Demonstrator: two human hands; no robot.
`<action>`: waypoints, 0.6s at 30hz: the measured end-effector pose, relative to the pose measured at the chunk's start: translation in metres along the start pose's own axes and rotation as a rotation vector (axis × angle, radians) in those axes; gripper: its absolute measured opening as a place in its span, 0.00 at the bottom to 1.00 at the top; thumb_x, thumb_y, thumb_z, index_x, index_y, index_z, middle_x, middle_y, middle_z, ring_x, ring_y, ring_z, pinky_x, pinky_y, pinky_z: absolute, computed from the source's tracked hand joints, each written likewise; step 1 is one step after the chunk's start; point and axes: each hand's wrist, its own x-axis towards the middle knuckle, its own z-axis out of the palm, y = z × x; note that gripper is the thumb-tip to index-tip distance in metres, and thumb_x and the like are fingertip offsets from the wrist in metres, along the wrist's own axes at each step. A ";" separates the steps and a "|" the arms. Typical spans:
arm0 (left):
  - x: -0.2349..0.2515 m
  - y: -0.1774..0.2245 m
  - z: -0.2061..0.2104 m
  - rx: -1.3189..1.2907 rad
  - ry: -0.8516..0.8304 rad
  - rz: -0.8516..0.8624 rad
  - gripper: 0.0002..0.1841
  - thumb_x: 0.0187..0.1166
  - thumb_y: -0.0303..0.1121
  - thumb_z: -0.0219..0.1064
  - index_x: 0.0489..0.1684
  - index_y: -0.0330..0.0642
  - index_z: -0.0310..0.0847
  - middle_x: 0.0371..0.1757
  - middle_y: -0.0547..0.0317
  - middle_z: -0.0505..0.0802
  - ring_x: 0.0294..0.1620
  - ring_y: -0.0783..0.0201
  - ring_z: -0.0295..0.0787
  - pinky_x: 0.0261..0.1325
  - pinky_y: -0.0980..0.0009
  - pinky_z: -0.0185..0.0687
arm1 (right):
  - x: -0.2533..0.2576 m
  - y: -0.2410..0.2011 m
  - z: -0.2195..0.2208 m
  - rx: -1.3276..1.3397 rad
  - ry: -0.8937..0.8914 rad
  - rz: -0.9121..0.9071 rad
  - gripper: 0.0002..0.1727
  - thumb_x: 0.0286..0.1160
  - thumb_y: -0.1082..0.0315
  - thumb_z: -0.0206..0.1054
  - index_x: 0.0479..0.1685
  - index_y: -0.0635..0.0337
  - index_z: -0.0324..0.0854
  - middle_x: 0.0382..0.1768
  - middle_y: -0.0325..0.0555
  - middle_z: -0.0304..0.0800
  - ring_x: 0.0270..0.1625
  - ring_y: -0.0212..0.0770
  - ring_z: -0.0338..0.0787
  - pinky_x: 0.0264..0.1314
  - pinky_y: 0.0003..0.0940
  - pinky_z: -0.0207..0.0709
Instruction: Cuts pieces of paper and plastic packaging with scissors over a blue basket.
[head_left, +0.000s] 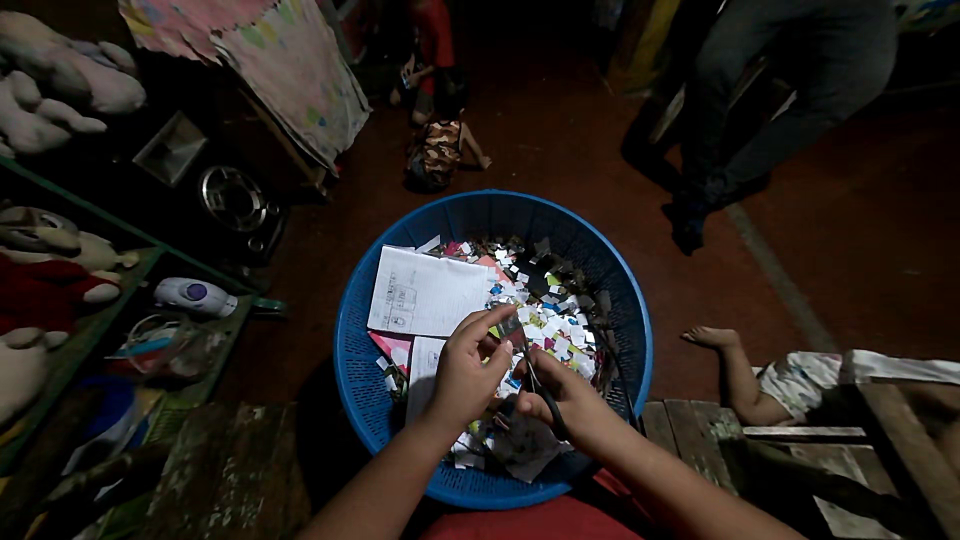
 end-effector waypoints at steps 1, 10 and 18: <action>0.000 0.000 0.000 0.001 0.002 0.001 0.21 0.75 0.22 0.65 0.68 0.34 0.83 0.62 0.54 0.88 0.43 0.76 0.86 0.46 0.80 0.84 | 0.000 0.000 0.000 -0.002 -0.003 0.007 0.37 0.61 0.30 0.74 0.56 0.53 0.77 0.31 0.27 0.80 0.28 0.20 0.78 0.30 0.18 0.72; 0.001 -0.002 -0.001 -0.082 0.081 -0.027 0.13 0.81 0.27 0.65 0.59 0.31 0.85 0.54 0.54 0.90 0.46 0.69 0.89 0.50 0.73 0.89 | 0.001 0.002 0.000 0.023 0.018 -0.017 0.37 0.63 0.32 0.73 0.57 0.55 0.77 0.31 0.28 0.82 0.30 0.21 0.80 0.32 0.19 0.75; 0.003 -0.001 -0.001 -0.047 0.129 -0.045 0.13 0.81 0.23 0.63 0.59 0.32 0.86 0.51 0.55 0.89 0.44 0.70 0.89 0.48 0.75 0.89 | 0.001 0.004 -0.001 0.013 0.010 -0.016 0.35 0.64 0.33 0.74 0.57 0.54 0.77 0.30 0.27 0.80 0.29 0.20 0.78 0.30 0.18 0.73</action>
